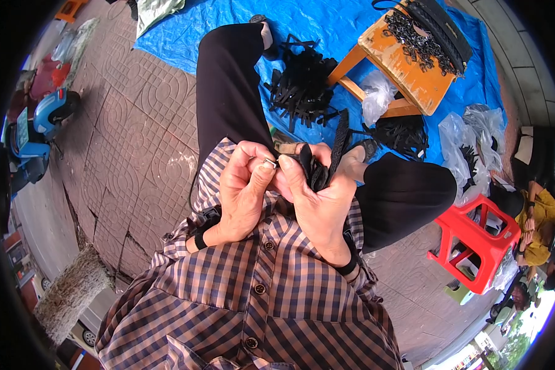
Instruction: Assembling small plastic buckles and components onto black nylon straps.
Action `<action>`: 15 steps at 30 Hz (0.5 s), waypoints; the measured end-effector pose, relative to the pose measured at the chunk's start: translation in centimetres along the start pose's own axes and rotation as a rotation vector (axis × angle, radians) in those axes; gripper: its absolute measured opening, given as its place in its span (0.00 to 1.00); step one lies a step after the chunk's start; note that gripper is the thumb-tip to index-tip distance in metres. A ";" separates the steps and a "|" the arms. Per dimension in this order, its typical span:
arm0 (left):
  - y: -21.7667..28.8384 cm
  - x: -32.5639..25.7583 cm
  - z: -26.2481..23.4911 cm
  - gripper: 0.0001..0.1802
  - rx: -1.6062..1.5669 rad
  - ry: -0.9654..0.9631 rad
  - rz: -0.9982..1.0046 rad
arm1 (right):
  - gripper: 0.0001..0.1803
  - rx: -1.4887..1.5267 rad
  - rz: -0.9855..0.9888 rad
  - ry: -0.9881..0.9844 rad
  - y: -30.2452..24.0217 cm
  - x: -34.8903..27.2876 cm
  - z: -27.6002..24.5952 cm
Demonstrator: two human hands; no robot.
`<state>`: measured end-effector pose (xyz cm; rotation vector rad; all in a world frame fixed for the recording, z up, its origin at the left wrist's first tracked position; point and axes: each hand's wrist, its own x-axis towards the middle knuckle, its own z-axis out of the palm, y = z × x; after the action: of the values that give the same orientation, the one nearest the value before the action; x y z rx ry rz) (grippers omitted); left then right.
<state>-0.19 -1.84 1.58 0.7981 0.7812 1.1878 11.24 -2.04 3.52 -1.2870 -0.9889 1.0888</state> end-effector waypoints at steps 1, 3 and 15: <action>0.0 0.0 0.0 0.07 0.000 0.003 0.002 | 0.06 -0.147 -0.099 0.022 0.3 0.0 -0.1; -0.2 0.0 0.0 0.06 -0.084 0.006 -0.036 | 0.07 -0.076 -0.069 0.015 0.4 0.2 -0.2; -0.4 0.1 -0.4 0.04 0.114 -0.067 0.138 | 0.06 -0.016 0.141 -0.115 -1.7 1.2 -0.4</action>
<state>-0.28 -1.77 0.99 0.9943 0.7536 1.2404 11.97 -0.87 5.11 -1.3353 -1.0047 1.2773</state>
